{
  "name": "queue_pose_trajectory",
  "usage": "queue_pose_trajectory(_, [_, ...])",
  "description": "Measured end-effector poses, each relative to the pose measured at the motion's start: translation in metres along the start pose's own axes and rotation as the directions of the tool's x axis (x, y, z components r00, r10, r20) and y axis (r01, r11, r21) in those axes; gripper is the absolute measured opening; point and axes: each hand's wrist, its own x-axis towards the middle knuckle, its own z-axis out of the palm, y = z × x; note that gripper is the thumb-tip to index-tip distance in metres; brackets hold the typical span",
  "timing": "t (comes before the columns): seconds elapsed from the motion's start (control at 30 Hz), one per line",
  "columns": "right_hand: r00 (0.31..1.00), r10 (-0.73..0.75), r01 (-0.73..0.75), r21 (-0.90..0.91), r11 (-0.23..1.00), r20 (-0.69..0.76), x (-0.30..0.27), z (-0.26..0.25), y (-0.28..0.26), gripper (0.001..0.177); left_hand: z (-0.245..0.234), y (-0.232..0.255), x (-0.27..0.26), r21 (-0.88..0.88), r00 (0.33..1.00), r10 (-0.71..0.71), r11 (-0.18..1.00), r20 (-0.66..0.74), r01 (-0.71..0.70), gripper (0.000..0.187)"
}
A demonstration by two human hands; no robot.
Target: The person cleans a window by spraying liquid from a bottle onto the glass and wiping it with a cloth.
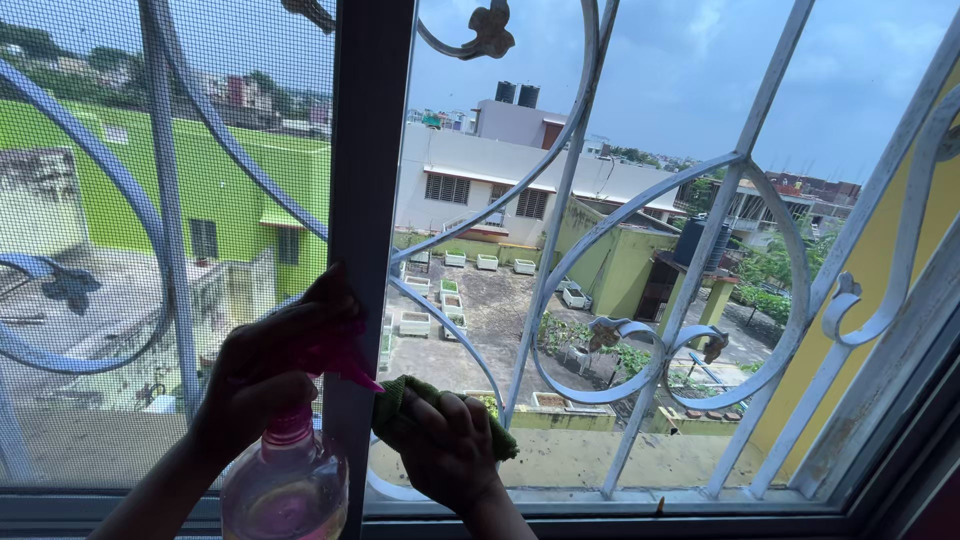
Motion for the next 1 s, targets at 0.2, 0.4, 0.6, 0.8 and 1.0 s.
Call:
queue_pose_trajectory(0.2, [1.0, -0.003, 0.003, -0.011, 1.0, 0.017, -0.007, -0.001, -0.004, 0.026, 0.0, -0.003, -0.001, -0.058, 1.0, 0.02, 0.998, 0.011, -0.019, 0.073])
queue_pose_trajectory(0.4, [0.997, -0.013, 0.01, 0.032, 0.999, 0.076, -0.025, 0.002, -0.004, 0.027, 0.002, -0.001, -0.004, 0.011, 0.999, 0.036, 0.999, -0.005, -0.036, 0.076])
queue_pose_trajectory(0.6, [0.986, -0.011, -0.005, 0.092, 0.996, 0.168, -0.038, -0.003, -0.008, 0.025, 0.005, 0.002, -0.006, 0.052, 0.999, 0.002, 0.999, -0.038, 0.0, 0.079])
queue_pose_trajectory(0.8, [0.962, 0.042, -0.117, 0.266, 0.957, 0.269, -0.034, -0.017, -0.013, 0.026, 0.008, -0.002, -0.013, 0.042, 0.999, 0.001, 0.999, -0.032, 0.0, 0.077])
queue_pose_trajectory(1.0, [0.984, 0.165, -0.171, 0.078, 0.982, 0.071, -0.002, -0.029, 0.007, 0.036, 0.018, 0.003, -0.02, 0.05, 0.992, -0.079, 0.995, -0.1, 0.084, 0.08])
